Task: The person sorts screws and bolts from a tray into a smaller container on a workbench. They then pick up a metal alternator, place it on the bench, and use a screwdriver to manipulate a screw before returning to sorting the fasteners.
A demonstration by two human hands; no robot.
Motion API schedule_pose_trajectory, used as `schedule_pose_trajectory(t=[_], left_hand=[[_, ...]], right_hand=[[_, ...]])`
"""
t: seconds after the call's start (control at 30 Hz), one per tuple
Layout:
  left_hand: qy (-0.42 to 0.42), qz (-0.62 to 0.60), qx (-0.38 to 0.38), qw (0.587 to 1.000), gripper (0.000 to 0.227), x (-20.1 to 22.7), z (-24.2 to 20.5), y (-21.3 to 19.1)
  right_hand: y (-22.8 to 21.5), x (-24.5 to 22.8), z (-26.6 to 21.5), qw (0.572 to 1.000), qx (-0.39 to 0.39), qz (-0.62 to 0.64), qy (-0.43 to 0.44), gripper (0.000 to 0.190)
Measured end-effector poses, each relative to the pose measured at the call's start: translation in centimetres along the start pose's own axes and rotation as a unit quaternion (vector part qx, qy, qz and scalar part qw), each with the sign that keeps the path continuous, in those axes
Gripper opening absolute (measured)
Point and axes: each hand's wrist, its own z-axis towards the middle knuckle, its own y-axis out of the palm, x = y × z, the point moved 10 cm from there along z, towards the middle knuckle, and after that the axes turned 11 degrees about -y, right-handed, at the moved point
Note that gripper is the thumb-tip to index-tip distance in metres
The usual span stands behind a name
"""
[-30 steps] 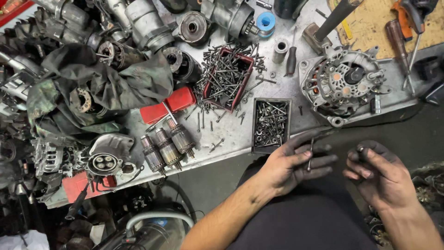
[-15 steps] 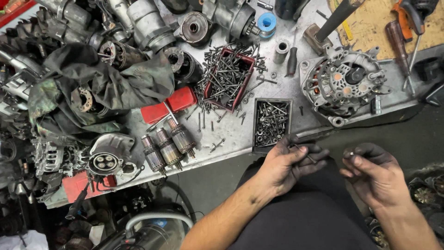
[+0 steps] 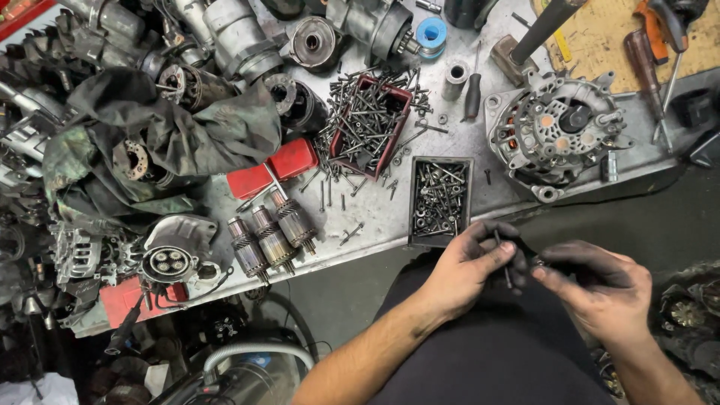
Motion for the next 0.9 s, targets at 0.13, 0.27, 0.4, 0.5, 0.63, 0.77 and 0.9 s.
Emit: schedule_pose_trajectory(t=[0.13,0.27,0.4,0.5,0.63,0.77,0.9], left_hand=[[-0.030,0.023,0.012,0.999,0.016,0.1,-0.3,0.9],[-0.011,0.210,0.063,0.976,0.019,0.5,-0.6,0.6],[0.053,0.337,0.072,0.937,0.017,1.5,-0.9,1.1],[0.058,0.359,0.081,0.928,0.017,2.1,-1.4,1.4],[0.063,0.367,0.085,0.924,0.017,2.2,-1.7,1.7],[0.095,0.438,0.126,0.885,0.020,3.1,-2.5,2.1],[0.086,0.460,0.144,0.872,0.022,2.3,-2.7,0.8]], right_hand=[[0.1,-0.4,-0.2,1.000,0.006,0.013,-0.017,0.028],[-0.5,0.7,-0.8,0.999,0.015,-0.028,-0.007,0.044],[-0.1,-2.0,0.2,0.996,-0.013,-0.068,-0.060,0.039],[0.1,-2.9,0.3,0.993,-0.015,-0.078,-0.086,0.037],[-0.1,-3.8,0.0,0.978,-0.022,-0.149,-0.142,0.037],[0.6,-5.1,0.2,0.965,-0.057,-0.197,-0.166,0.033],[1.1,-2.8,-0.5,0.961,-0.094,-0.222,-0.136,0.034]])
